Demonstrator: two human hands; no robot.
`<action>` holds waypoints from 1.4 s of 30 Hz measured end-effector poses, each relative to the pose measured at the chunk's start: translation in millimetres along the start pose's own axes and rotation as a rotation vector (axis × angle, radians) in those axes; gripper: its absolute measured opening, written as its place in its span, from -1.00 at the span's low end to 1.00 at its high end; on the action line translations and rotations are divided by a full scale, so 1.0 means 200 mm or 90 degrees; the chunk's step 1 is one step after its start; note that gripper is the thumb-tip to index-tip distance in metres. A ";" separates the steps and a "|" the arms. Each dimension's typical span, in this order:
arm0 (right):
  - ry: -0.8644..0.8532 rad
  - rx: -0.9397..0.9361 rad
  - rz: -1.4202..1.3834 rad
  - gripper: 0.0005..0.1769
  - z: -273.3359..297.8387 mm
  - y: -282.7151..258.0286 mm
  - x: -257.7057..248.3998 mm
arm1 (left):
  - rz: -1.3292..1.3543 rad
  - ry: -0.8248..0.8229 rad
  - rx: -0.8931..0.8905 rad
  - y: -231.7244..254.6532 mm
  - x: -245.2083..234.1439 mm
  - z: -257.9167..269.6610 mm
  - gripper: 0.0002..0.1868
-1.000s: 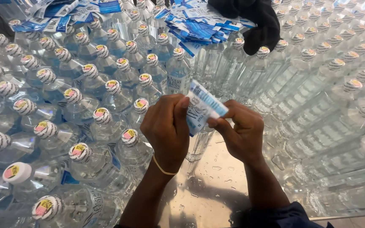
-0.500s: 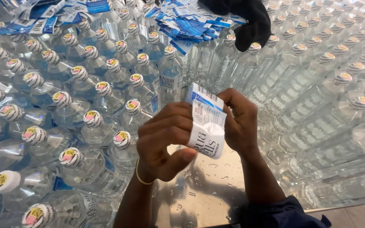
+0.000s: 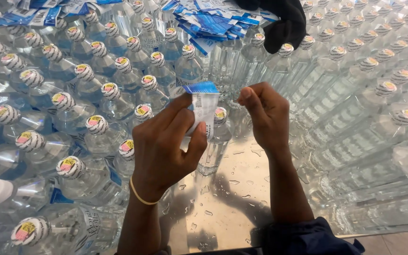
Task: Manually applying adhesive labels to plastic water bottles on a production line.
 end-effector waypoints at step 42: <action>-0.265 -0.299 0.093 -0.76 -0.05 -0.04 -0.11 | 0.049 -0.119 -0.027 0.01 0.12 -0.01 -0.78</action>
Point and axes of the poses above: each hand's wrist, its own z-axis away from the middle knuckle, its own x-axis out of the palm, y = z × x, the point moved 1 cm from there along -z, towards the middle knuckle, and after that the axes turned 7 degrees about x, right-handed, at the moved point
